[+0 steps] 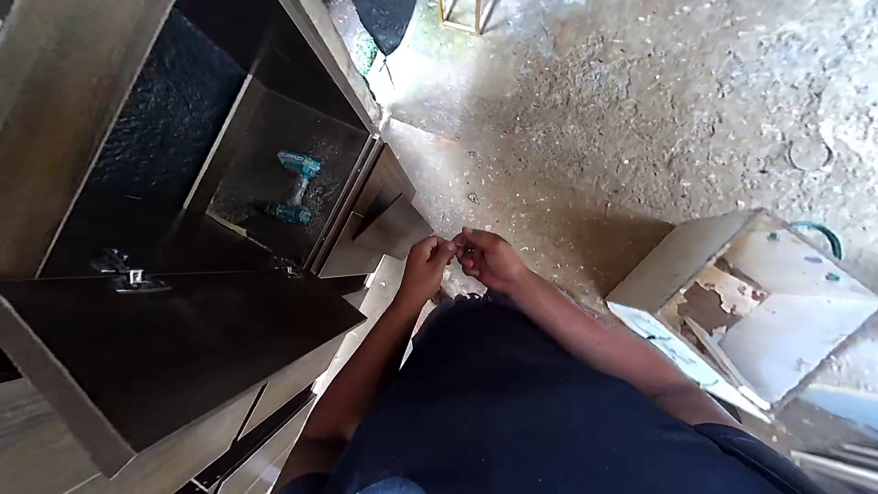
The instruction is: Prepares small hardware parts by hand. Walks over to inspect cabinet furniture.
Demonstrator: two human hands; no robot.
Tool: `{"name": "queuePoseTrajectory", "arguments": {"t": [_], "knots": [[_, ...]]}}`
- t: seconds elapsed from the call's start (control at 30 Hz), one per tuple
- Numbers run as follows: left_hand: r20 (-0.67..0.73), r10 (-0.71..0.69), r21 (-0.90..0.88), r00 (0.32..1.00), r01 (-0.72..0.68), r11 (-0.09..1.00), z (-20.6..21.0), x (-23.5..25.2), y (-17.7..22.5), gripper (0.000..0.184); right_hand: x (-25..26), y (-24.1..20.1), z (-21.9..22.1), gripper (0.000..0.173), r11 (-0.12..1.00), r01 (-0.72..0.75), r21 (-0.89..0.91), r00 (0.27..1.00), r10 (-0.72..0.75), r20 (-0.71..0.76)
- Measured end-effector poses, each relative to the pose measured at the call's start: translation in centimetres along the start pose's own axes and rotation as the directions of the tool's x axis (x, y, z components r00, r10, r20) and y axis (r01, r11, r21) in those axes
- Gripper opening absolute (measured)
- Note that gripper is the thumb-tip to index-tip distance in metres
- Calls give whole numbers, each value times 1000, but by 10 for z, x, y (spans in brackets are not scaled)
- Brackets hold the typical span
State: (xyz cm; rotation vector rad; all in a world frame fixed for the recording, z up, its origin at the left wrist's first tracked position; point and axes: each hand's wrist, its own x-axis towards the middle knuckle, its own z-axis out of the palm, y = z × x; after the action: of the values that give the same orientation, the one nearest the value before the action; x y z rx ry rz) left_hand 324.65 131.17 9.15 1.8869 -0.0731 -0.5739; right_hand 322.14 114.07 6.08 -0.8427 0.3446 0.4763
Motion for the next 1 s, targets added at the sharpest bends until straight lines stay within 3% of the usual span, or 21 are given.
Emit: {"name": "queuePoseTrajectory", "arguments": {"t": [0.1, 0.23, 0.3, 0.4, 0.47, 0.53, 0.6, 0.63, 0.67, 0.7, 0.77, 0.8, 0.87, 0.93, 1.0], "knots": [[-55, -22, -59, 998, 18, 998, 10, 36, 7, 20, 30, -33, -18, 15, 994, -20, -107, 999, 24, 36], [-187, -93, -194, 978, 56, 979, 24, 69, 6, 26, 83, -80, -54, 30, 942, -201, -269, 977, 212, 15], [-325, -251, -154, 912, 211, 965, 38, 71, -16, 34, 109, -105, -73, 39, 890, -323, -323, 946, 317, -74], [-451, -547, -84, 705, 577, 812, 77, 40, -67, 44, 130, -129, -86, 44, 768, -419, -484, 900, 422, -109], [-426, -719, -170, 550, 732, 660, 110, 11, -97, 47, 141, -140, -77, 42, 669, -362, -649, 887, 462, -18], [-346, -863, -280, 369, 837, 470, 153, -19, -122, 58, 151, -141, -63, 35, 561, -249, -789, 860, 503, 86], [-261, -944, -402, 201, 867, 296, 186, -40, -127, 93, 159, -135, -41, 28, 405, -98, -909, 810, 563, 163], [-261, -952, -460, 157, 847, 266, 194, -46, -123, 102, 161, -130, -28, 28, 311, 3, -950, 775, 600, 199], [-316, -937, -542, 150, 782, 309, 199, -49, -118, 98, 160, -125, -13, 30, 222, 111, -969, 729, 645, 231], [-398, -902, -636, 169, 657, 404, 200, -49, -112, 82, 158, -120, 1, 33, 147, 220, -964, 674, 692, 259], [-495, -841, -806, 216, 249, 538, 185, -29, -93, 44, 152, -107, 27, 37, 69, 426, -902, 558, 765, 321], [-481, -835, -867, 269, -7, 498, 169, -15, -75, 43, 147, -100, 39, 38, 69, 510, -857, 497, 790, 359], [-470, -759, -852, 450, -454, 259, 129, 12, -39, 57, 136, -85, 59, 37, 106, 645, -756, 388, 808, 444], [-534, -632, -731, 562, -682, 11, 90, 29, -8, 58, 122, -72, 77, 35, 131, 754, -644, 329, 773, 542], [-528, -655, -625, 541, -769, -132, 51, 30, 41, 55, 99, -80, 108, 34, 86, 824, -561, 317, 749, 581]]}}
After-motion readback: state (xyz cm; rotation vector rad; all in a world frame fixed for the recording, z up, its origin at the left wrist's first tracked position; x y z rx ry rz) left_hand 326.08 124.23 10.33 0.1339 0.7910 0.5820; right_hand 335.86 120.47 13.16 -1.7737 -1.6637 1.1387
